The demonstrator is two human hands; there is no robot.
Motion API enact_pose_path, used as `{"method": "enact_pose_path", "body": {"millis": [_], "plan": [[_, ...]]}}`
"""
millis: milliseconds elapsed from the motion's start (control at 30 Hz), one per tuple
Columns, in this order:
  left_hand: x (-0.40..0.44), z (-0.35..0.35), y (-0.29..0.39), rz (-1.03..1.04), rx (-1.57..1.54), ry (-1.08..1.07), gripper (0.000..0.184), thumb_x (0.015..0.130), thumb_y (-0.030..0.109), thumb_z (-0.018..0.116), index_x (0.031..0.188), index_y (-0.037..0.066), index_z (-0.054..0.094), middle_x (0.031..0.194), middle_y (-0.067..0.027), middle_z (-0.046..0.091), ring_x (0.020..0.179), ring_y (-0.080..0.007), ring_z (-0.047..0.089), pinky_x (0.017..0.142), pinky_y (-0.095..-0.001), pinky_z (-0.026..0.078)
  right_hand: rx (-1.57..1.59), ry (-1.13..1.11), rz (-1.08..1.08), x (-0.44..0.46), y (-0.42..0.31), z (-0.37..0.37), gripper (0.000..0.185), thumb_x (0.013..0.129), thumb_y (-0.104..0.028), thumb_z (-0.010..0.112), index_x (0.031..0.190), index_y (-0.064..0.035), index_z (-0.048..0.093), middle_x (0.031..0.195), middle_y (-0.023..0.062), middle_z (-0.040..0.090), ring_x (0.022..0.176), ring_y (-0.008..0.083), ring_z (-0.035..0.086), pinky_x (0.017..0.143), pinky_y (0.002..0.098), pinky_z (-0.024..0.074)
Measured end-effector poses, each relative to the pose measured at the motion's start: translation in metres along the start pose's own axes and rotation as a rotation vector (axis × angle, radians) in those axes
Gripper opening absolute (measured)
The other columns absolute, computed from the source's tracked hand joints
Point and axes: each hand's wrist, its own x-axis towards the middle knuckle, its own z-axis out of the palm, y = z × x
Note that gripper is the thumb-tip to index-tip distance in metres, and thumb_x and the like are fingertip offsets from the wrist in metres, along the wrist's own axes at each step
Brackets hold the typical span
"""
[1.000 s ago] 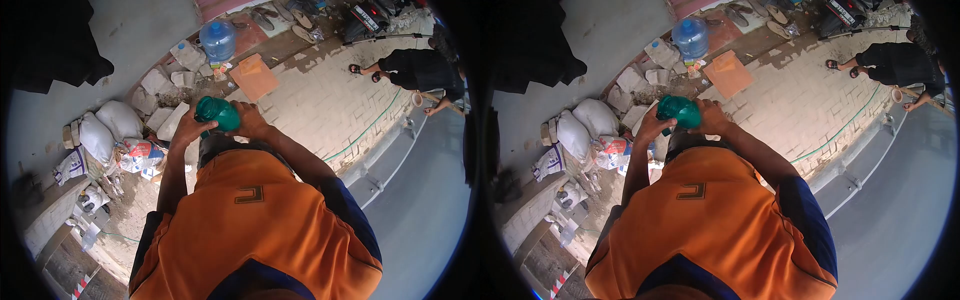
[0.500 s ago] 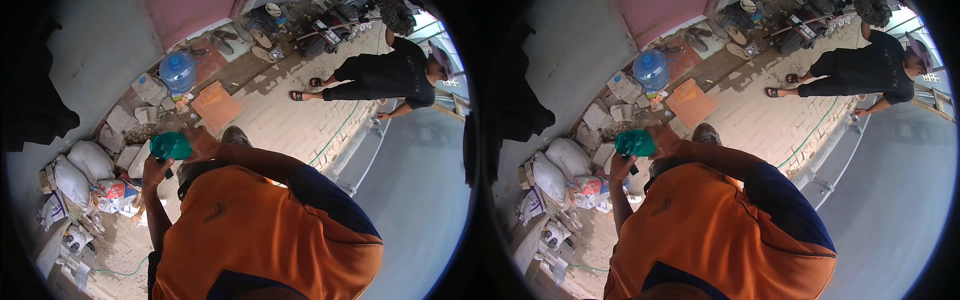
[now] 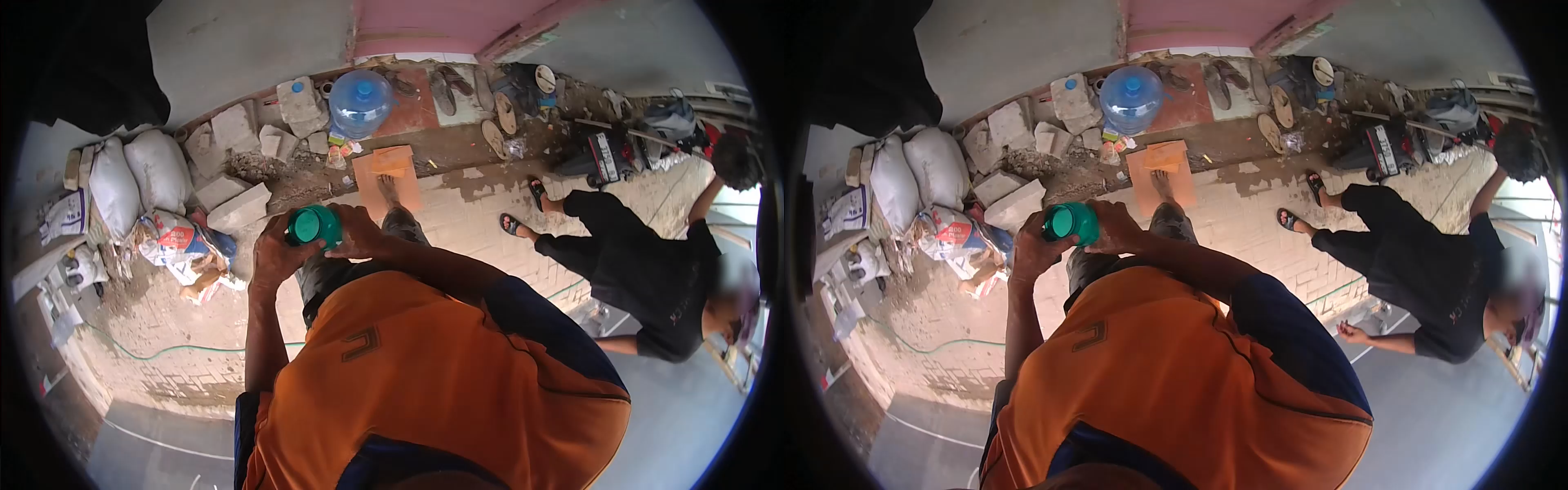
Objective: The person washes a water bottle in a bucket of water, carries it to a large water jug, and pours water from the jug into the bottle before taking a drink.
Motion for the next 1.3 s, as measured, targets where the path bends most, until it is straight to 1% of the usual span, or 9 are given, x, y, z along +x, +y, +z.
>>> {"method": "enact_pose_path", "body": {"millis": [233,367,500,633,700,800,900,1000,1300], "plan": [[0.009,0.068,-0.033,-0.136,0.017,0.248,0.075,0.069,0.045,0.088,0.125,0.002,0.062,0.107,-0.0205,0.068,0.096,-0.0382,0.069,0.08,-0.0449,0.056,-0.197,-0.51,0.001,0.052,0.085,-0.053,0.083,0.067,-0.02,0.083,0.14,-0.0035,0.048,0.131,0.0225,0.056,0.122,0.0414,0.054,0.103,0.0482,0.0451],[0.008,0.115,-0.053,-0.334,-0.083,0.367,0.077,0.07,0.048,0.087,0.126,0.001,0.061,0.106,-0.0206,0.068,0.094,-0.0382,0.069,0.079,-0.0453,0.056,-0.231,-0.259,0.304,0.096,0.18,-0.096,0.059,0.078,-0.023,0.073,0.131,-0.0017,0.056,0.123,0.0222,0.063,0.118,0.0364,0.059,0.1,0.0447,0.0474],[0.013,0.166,-0.081,-0.421,-0.183,0.476,0.076,0.071,0.047,0.086,0.125,0.001,0.06,0.106,-0.0203,0.067,0.094,-0.0369,0.069,0.079,-0.0445,0.056,-0.367,-0.014,0.308,0.172,0.284,-0.135,0.053,0.085,-0.027,0.067,0.13,-0.0016,0.056,0.121,0.0224,0.063,0.116,0.0379,0.059,0.098,0.0454,0.0489],[0.029,0.223,-0.126,-0.476,-0.316,0.531,0.082,0.071,0.05,0.087,0.128,0.0,0.058,0.114,-0.0215,0.063,0.1,-0.0363,0.067,0.083,-0.044,0.056,-0.512,0.039,0.488,0.263,0.343,-0.149,0.055,0.092,-0.039,0.063,0.132,-0.0018,0.056,0.128,0.0229,0.062,0.122,0.0364,0.058,0.102,0.0446,0.0476],[0.035,0.258,-0.165,-0.465,-0.354,0.538,0.085,0.069,0.052,0.087,0.13,0.0,0.057,0.116,-0.021,0.062,0.103,-0.0357,0.066,0.087,-0.0436,0.056,-0.467,0.106,0.424,0.302,0.385,-0.142,0.056,0.094,-0.046,0.059,0.129,-0.0017,0.058,0.131,0.0223,0.061,0.121,0.0371,0.058,0.1,0.0451,0.0478],[0.052,0.294,-0.214,-0.442,-0.382,0.575,0.086,0.068,0.052,0.087,0.131,0.002,0.056,0.116,-0.0205,0.063,0.104,-0.0351,0.065,0.087,-0.043,0.055,-0.546,0.065,0.472,0.355,0.413,-0.132,0.052,0.095,-0.047,0.056,0.12,-0.003,0.063,0.122,0.0217,0.065,0.114,0.0378,0.062,0.097,0.046,0.0485],[0.074,0.316,-0.272,-0.405,-0.383,0.613,0.086,0.068,0.051,0.088,0.132,0.003,0.056,0.115,-0.0201,0.063,0.104,-0.0349,0.065,0.087,-0.0426,0.054,-0.817,0.128,0.311,0.373,0.428,-0.105,0.045,0.09,-0.048,0.064,0.095,-0.0035,0.069,0.096,0.018,0.071,0.093,0.0368,0.068,0.084,0.0455,0.0514],[0.088,0.332,-0.334,-0.428,-0.482,0.622,0.088,0.067,0.052,0.087,0.133,0.003,0.056,0.115,-0.0193,0.063,0.103,-0.0345,0.065,0.086,-0.0423,0.054,-0.852,0.313,0.238,0.371,0.446,-0.086,0.042,0.086,-0.043,0.063,0.101,-0.0051,0.068,0.097,0.0194,0.071,0.096,0.0382,0.067,0.089,0.0469,0.0511],[0.167,0.31,-0.449,-0.155,-0.527,0.725,0.09,0.067,0.048,0.09,0.133,-0.001,0.054,0.129,-0.0149,0.059,0.113,-0.0248,0.061,0.097,-0.0369,0.051,-0.685,0.308,0.255,0.378,0.455,-0.092,0.038,0.069,-0.036,0.071,0.08,-0.0007,0.061,0.073,0.0195,0.064,0.07,0.0353,0.062,0.068,0.0422,0.0499]]}}
